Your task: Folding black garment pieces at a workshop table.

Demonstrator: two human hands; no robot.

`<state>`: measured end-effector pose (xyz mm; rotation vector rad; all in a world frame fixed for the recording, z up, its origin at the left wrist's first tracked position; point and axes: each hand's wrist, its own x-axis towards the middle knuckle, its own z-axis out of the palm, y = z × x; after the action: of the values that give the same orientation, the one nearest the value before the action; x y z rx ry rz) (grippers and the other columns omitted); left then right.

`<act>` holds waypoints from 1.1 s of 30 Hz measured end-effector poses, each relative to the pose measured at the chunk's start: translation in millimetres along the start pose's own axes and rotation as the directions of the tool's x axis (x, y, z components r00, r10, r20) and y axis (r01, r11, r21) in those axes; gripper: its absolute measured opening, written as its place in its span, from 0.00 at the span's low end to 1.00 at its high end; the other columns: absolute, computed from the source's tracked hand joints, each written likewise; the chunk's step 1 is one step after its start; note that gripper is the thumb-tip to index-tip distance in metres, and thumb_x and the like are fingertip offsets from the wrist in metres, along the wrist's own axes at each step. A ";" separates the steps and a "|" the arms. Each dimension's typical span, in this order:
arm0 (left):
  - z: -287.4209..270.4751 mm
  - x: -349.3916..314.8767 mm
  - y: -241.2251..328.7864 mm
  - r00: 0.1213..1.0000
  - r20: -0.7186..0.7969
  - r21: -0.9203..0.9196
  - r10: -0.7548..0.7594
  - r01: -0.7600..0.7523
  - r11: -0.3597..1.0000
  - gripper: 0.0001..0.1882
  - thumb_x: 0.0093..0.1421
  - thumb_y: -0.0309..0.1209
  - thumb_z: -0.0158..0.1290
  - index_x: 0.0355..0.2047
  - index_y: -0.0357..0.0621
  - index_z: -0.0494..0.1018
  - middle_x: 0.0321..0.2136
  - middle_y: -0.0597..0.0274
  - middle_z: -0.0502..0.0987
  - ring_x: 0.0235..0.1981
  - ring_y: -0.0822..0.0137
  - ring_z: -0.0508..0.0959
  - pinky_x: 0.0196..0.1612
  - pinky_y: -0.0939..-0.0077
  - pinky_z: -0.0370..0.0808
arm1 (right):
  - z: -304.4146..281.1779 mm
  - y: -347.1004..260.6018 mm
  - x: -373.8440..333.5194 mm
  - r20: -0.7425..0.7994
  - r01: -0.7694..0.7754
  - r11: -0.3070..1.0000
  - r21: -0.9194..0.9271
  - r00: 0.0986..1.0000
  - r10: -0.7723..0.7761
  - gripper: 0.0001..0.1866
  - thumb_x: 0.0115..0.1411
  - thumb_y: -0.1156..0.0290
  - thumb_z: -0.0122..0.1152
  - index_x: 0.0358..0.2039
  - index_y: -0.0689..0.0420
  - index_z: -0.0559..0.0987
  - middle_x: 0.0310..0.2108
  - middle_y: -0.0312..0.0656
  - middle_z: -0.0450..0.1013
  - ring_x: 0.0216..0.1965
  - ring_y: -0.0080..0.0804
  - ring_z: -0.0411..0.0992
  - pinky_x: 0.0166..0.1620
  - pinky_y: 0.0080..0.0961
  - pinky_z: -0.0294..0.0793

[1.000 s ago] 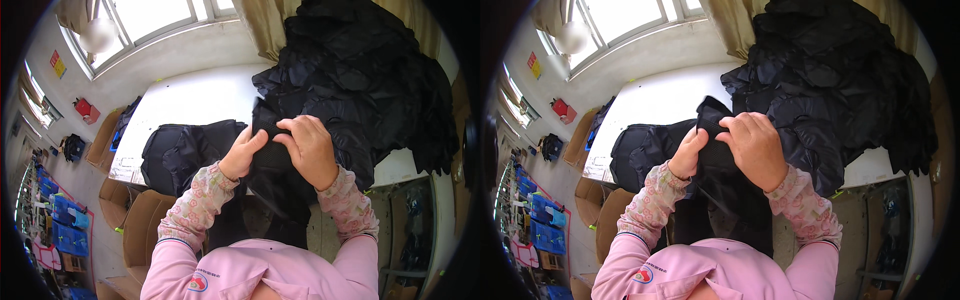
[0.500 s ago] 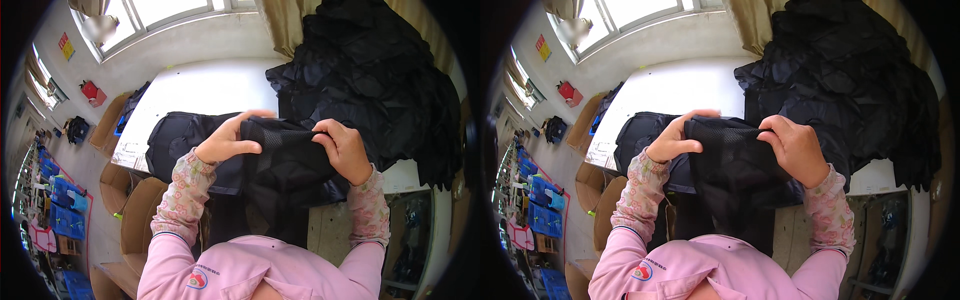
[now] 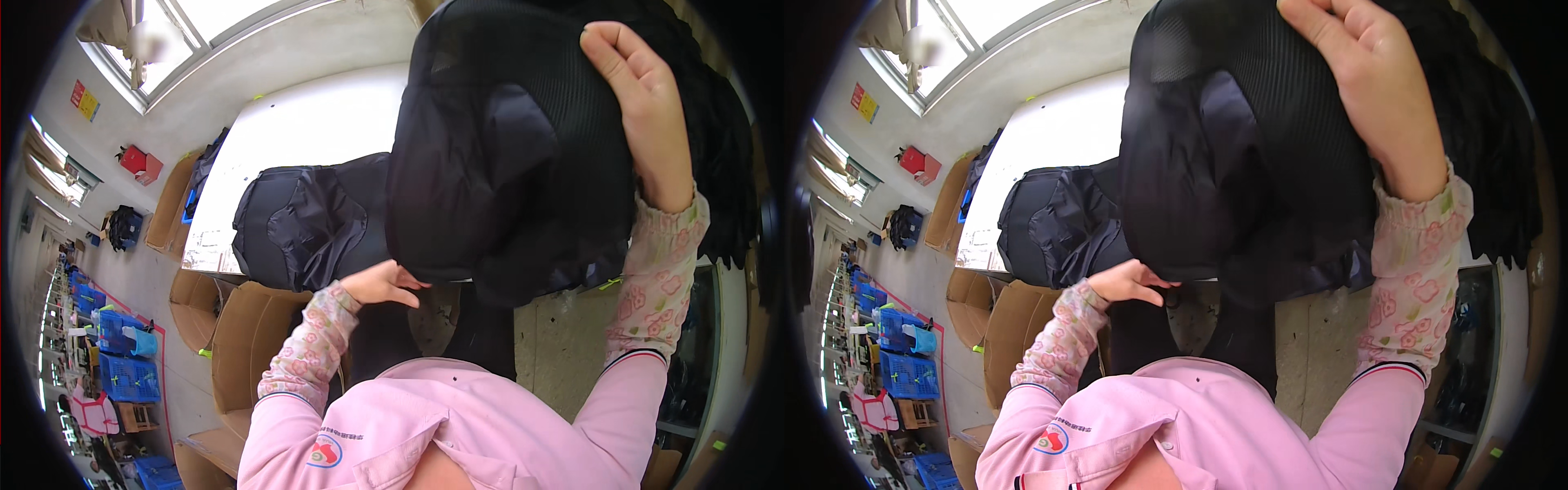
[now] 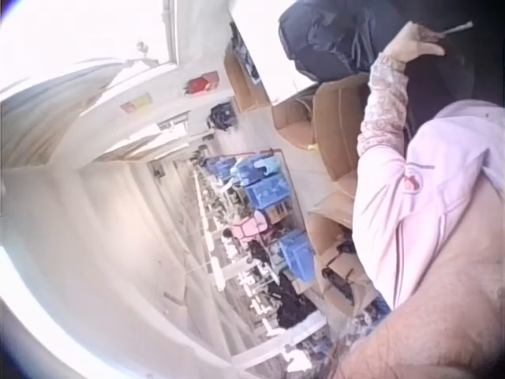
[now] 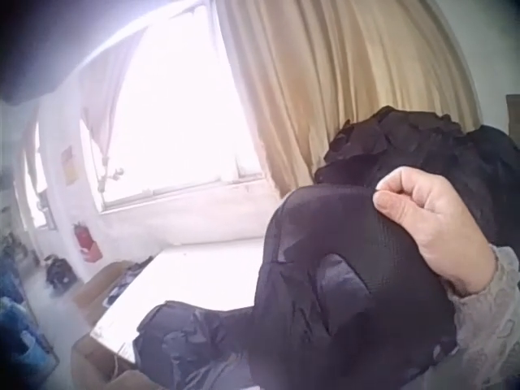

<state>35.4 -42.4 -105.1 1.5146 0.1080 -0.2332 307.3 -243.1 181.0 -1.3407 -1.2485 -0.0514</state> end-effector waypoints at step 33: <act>-41.9 -33.4 85.9 0.732 -0.457 -0.220 0.506 -0.644 0.733 0.21 0.68 0.38 0.48 0.54 0.35 0.69 0.49 0.57 0.77 0.49 0.63 0.76 0.56 0.69 0.69 | -10.0 222.1 -99.2 -0.183 -0.332 0.894 -0.302 0.940 0.288 0.13 0.63 0.63 0.60 0.33 0.62 0.74 0.22 0.38 0.70 0.24 0.23 0.66 0.31 0.23 0.68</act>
<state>24.8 5.5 -16.5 1.1270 -0.0373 0.5722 417.8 -237.7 -35.9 -1.7863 -0.9242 -0.1267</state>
